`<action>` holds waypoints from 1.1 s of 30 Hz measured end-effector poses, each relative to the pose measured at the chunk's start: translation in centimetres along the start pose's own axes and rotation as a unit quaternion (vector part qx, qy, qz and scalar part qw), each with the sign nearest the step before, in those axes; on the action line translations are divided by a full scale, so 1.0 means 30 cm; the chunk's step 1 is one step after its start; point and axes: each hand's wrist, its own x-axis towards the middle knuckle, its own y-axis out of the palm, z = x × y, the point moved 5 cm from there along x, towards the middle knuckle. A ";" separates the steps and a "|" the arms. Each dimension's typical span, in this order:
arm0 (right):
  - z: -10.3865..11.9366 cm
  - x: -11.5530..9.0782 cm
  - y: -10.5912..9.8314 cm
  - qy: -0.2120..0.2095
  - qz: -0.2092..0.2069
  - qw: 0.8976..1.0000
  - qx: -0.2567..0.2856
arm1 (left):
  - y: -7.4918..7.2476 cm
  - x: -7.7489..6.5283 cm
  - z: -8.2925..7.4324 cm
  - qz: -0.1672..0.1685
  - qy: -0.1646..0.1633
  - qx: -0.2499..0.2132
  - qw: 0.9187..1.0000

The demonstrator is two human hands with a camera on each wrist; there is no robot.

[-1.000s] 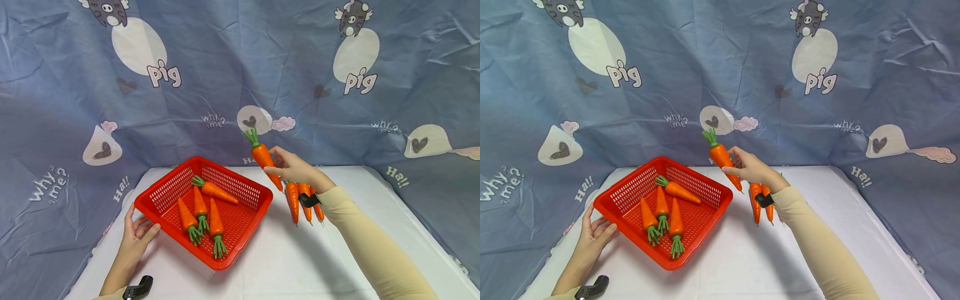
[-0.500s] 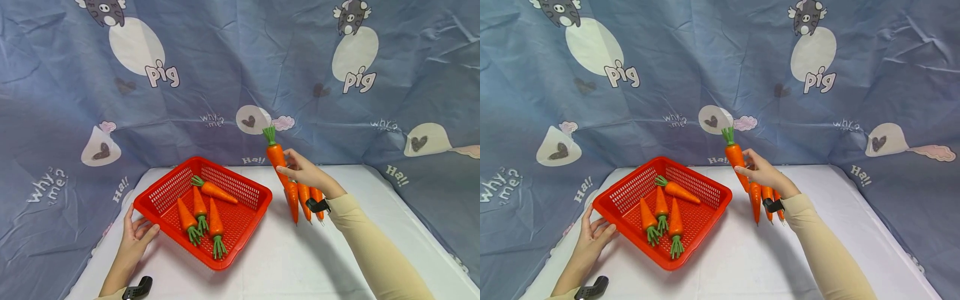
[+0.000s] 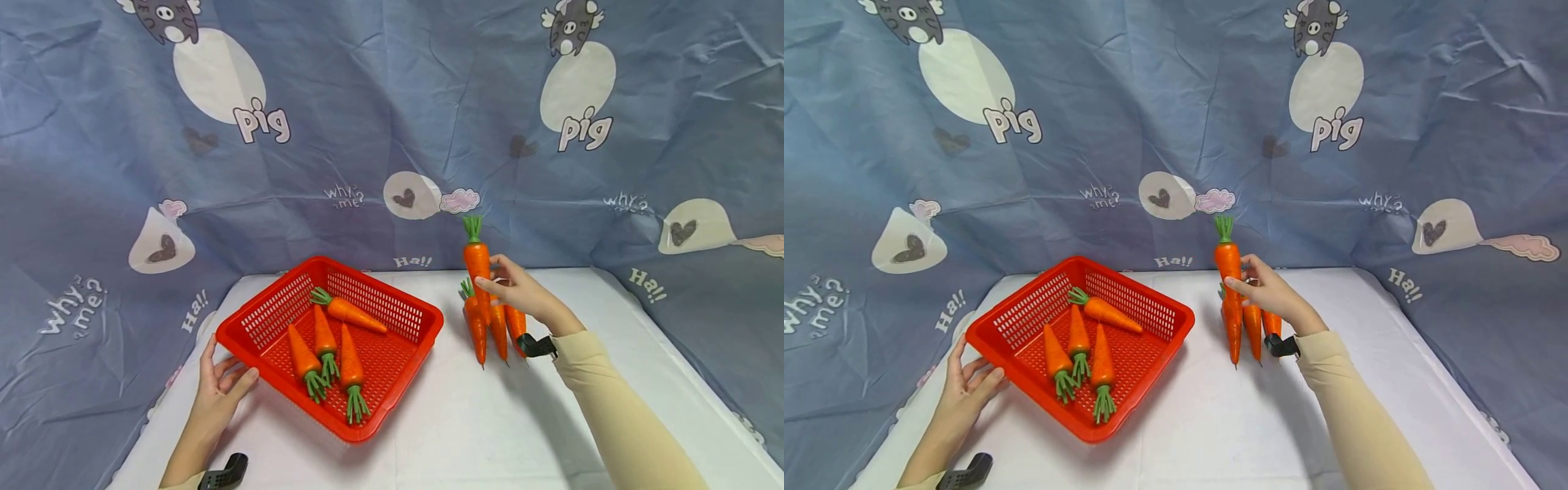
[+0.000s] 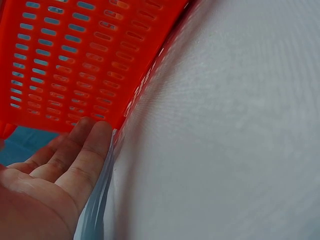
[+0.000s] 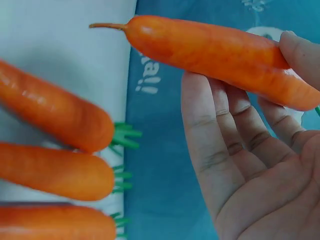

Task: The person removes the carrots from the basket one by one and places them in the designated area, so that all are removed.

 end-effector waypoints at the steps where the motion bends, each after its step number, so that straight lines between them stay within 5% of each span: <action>1: -0.011 -0.004 -0.005 0.003 -0.002 1.000 -0.001 | 0.001 0.000 0.001 0.001 0.003 -0.003 1.000; 33: -0.270 -0.086 -0.144 0.059 -0.044 0.997 0.024 | 0.003 -0.004 0.000 0.004 0.005 -0.018 1.000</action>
